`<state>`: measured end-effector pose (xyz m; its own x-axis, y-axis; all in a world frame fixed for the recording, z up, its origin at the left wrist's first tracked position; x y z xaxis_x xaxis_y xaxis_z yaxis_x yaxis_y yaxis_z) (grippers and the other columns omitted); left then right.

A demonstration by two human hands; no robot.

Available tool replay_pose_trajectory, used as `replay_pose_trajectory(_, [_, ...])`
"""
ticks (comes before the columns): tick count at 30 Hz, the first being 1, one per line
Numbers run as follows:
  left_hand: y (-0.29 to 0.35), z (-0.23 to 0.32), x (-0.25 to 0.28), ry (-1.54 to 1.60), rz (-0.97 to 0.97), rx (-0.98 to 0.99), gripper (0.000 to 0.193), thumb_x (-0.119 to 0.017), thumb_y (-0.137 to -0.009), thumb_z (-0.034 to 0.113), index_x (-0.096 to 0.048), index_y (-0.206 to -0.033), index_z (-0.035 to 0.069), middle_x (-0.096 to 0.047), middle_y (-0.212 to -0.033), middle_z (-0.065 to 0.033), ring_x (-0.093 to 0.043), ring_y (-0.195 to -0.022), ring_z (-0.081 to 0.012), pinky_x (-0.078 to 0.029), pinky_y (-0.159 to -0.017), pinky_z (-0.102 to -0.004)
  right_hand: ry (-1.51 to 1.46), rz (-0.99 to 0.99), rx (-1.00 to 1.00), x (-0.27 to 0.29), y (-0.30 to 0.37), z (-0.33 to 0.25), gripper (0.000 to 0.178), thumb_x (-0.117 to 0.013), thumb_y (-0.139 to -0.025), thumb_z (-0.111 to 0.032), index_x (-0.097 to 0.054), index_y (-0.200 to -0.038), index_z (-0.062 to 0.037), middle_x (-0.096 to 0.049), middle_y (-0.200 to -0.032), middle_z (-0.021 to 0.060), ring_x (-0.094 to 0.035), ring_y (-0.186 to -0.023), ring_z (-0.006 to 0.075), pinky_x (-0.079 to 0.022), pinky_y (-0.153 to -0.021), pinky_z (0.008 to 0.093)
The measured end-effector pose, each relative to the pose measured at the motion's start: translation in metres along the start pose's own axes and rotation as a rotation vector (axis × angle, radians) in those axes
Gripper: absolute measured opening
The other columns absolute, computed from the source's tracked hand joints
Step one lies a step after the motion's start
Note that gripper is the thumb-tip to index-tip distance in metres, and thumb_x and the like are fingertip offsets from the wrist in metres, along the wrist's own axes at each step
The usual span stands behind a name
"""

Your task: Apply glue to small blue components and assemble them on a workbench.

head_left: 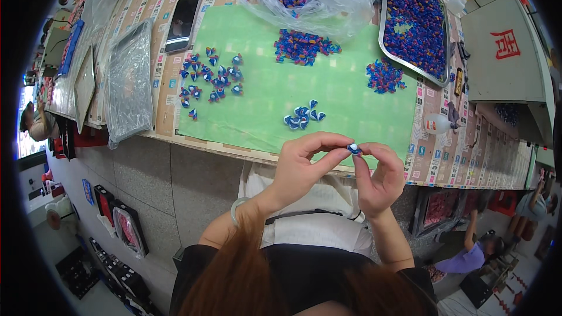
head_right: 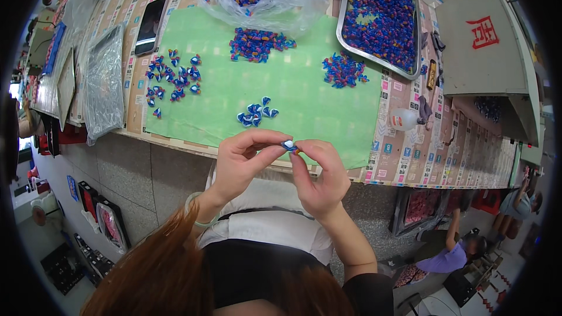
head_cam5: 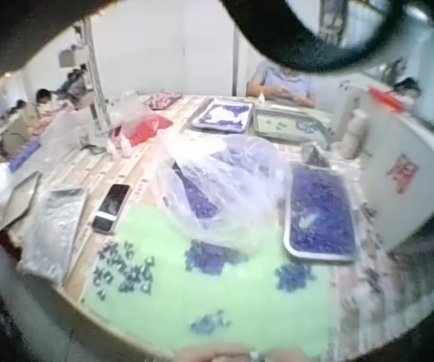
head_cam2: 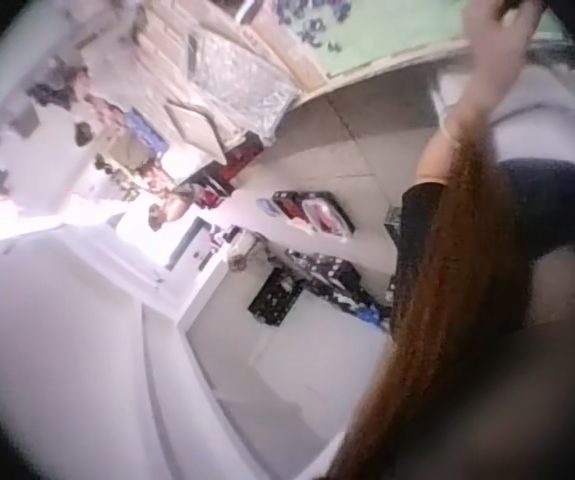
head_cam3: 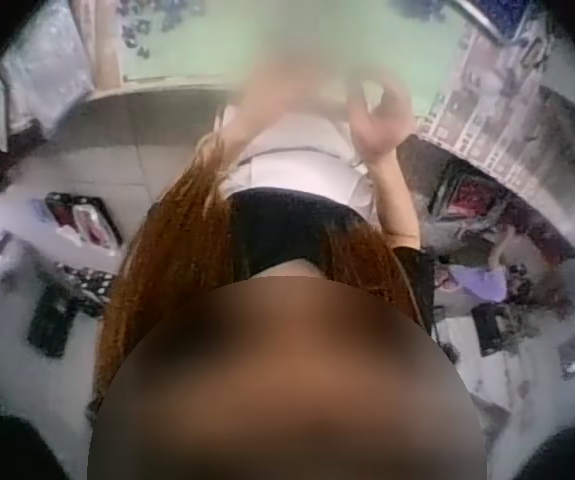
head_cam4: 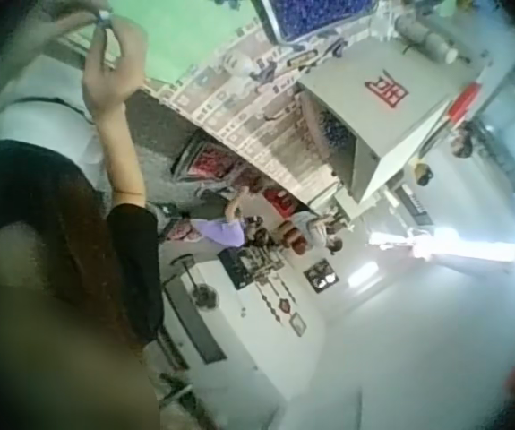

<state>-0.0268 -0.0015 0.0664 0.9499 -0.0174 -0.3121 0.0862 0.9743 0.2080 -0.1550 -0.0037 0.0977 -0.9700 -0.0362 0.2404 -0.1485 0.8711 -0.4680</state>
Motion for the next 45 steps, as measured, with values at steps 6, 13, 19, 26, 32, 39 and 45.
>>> replay_pose_trajectory(6, [0.003,0.009,-0.001,-0.227,0.015,-0.263,0.017,-0.057,-0.073,-0.006,-0.059,-0.089,-0.002,-0.06,-0.089,-0.0106,-0.057,-0.082,-0.0152,-0.046,-0.072,-0.024,-0.012,0.067,-0.008,0.002,0.003,-0.001,0.031,-0.058,-0.067,0.013,-0.047,-0.093,0.0015,-0.057,-0.085,0.0137,-0.056,-0.076,0.0216,-0.046,-0.067,0.0287])
replay_pose_trajectory(13, [0.009,0.027,-0.003,-0.358,-0.013,-0.509,0.02,-0.06,-0.067,-0.008,-0.06,-0.085,-0.001,-0.061,-0.087,-0.0124,-0.059,-0.08,-0.0209,-0.047,-0.068,-0.027,-0.158,0.051,-0.097,0.0,0.007,-0.006,0.032,-0.051,-0.069,0.018,-0.041,-0.091,-0.0012,-0.053,-0.089,0.0124,-0.052,-0.086,0.0216,-0.043,-0.077,0.0313])
replay_pose_trajectory(19, [0.012,0.036,-0.006,-0.465,-0.016,-0.639,0.02,-0.061,-0.063,-0.008,-0.061,-0.081,0.0,-0.062,-0.084,-0.0136,-0.061,-0.075,-0.0241,-0.048,-0.064,-0.0285,-0.17,0.103,-0.078,0.002,0.009,-0.007,0.028,-0.056,-0.068,0.015,-0.044,-0.088,0.0,-0.056,-0.086,0.0153,-0.056,-0.081,0.0214,-0.046,-0.071,0.029])
replay_pose_trajectory(26, [0.015,0.04,-0.009,-0.465,-0.022,-0.708,0.02,-0.062,-0.063,-0.009,-0.061,-0.081,0.0,-0.062,-0.083,-0.0145,-0.061,-0.072,-0.0244,-0.048,-0.061,-0.0288,-0.18,0.042,-0.087,0.001,0.012,-0.008,0.03,-0.051,-0.071,0.017,-0.04,-0.091,-0.0023,-0.053,-0.09,0.0129,-0.052,-0.086,0.0216,-0.044,-0.076,0.0309])
replay_pose_trajectory(32, [0.015,0.042,-0.009,-0.477,-0.028,-0.737,0.022,-0.062,-0.062,-0.009,-0.06,-0.083,0.0,-0.062,-0.083,-0.0144,-0.061,-0.072,-0.0246,-0.048,-0.06,-0.0288,-0.202,0.05,-0.09,0.001,0.013,-0.008,0.03,-0.05,-0.071,0.017,-0.04,-0.091,-0.0025,-0.052,-0.091,0.0134,-0.052,-0.086,0.0224,-0.044,-0.076,0.0315])
replay_pose_trajectory(39, [0.015,0.04,-0.009,-0.467,-0.021,-0.736,0.022,-0.062,-0.062,-0.009,-0.06,-0.082,0.0,-0.062,-0.083,-0.0143,-0.061,-0.072,-0.0247,-0.048,-0.06,-0.0291,-0.19,0.046,-0.071,0.0,0.013,-0.009,0.03,-0.05,-0.071,0.017,-0.039,-0.092,-0.0023,-0.052,-0.092,0.0137,-0.052,-0.087,0.0225,-0.044,-0.076,0.0316])
replay_pose_trajectory(45, [0.014,0.043,-0.01,-0.478,-0.033,-0.741,0.022,-0.062,-0.062,-0.009,-0.06,-0.082,-0.001,-0.062,-0.082,-0.0147,-0.061,-0.071,-0.0247,-0.048,-0.061,-0.0295,-0.173,0.044,-0.07,0.0,0.012,-0.009,0.031,-0.05,-0.071,0.017,-0.039,-0.093,-0.0023,-0.052,-0.092,0.0136,-0.052,-0.087,0.0223,-0.044,-0.077,0.0315])
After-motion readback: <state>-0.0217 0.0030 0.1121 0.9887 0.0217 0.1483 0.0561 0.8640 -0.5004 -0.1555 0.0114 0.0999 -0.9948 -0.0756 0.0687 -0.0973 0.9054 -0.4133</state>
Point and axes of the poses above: each hand's wrist, its own y-axis away from the middle knuckle, its own x-axis out of the back of the hand, z = x × y, the point moved 6 cm from there along -y, towards the middle knuckle
